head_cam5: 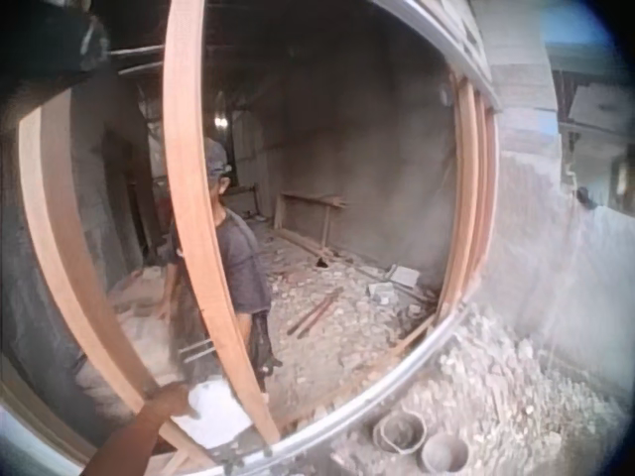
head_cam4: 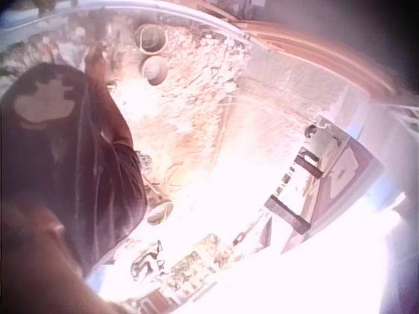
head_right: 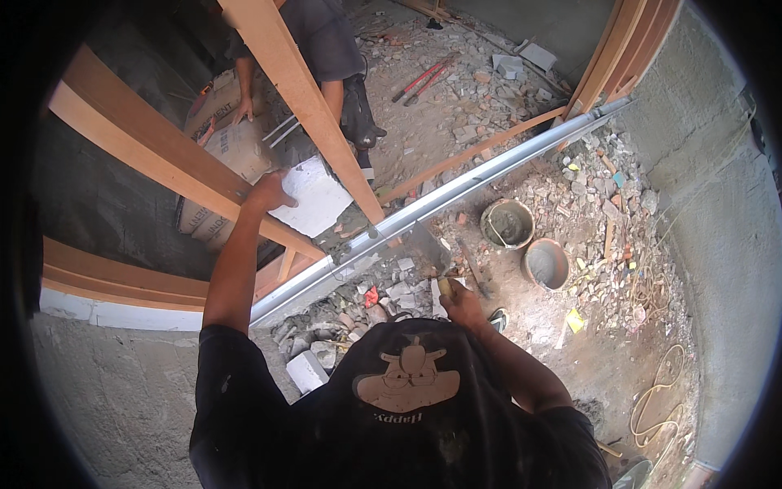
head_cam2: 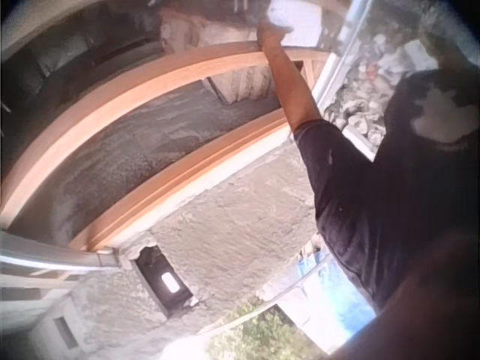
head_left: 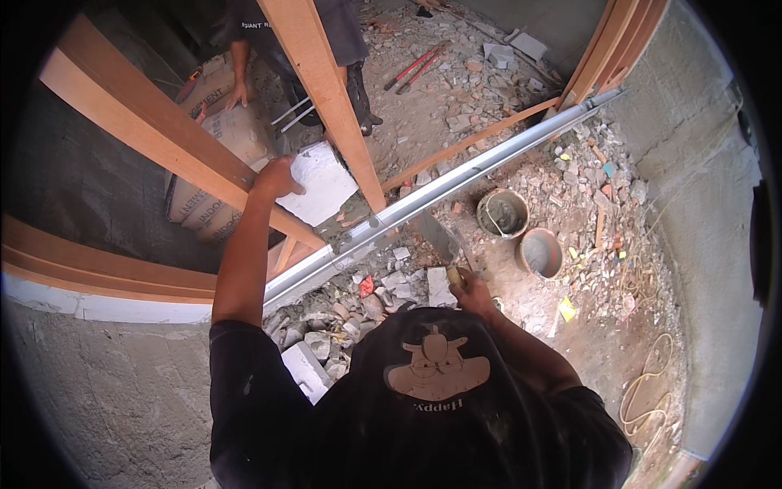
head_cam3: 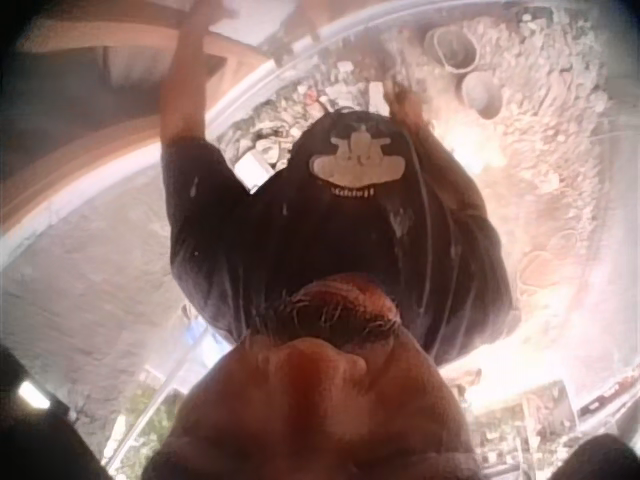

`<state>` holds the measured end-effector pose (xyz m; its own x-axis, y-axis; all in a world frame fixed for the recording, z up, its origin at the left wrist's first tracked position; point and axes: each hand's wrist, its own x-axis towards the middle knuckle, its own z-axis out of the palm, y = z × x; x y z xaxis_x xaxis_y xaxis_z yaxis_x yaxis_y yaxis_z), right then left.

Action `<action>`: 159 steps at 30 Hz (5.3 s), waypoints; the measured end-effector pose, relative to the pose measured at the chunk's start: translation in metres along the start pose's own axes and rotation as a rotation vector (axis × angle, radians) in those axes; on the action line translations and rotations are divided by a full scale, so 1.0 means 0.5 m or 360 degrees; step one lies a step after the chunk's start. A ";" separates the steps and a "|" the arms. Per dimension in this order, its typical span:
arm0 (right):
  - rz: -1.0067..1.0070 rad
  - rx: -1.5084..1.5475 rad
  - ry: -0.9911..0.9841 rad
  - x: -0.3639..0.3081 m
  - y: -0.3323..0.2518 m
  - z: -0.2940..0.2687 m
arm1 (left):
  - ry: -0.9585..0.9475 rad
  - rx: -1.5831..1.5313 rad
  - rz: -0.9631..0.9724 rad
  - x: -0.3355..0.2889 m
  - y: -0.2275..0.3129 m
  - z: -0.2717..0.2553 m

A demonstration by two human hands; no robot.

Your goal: The person scoops mortar from a bucket with a trowel and applies it to a white block positioned between wooden studs. The person repeatedly smooths the mortar around the block and along a horizontal metal rail, then places a smaller block into the gap.

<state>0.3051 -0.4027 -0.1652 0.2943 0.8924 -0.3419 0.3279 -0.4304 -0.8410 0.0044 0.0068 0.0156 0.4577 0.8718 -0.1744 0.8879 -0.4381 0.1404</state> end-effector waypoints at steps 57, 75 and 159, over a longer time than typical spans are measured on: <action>-0.0995 -0.0480 -0.0048 0.178 -0.491 0.109 | 0.0046 0.0123 -0.0095 -0.014 -0.021 0.015; -0.0941 -0.0558 -0.0027 0.253 -0.538 0.148 | 0.0047 0.0117 -0.0118 -0.022 -0.008 0.014; -0.1071 -0.0624 0.0029 0.219 -0.494 0.130 | 0.0104 0.0071 -0.0107 -0.038 0.012 0.016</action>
<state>0.1979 -0.1896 -0.0222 -0.0670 0.9777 0.1989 0.7338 0.1834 -0.6542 0.0014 -0.0141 0.0120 0.3944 0.9114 -0.1176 0.9183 -0.3862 0.0865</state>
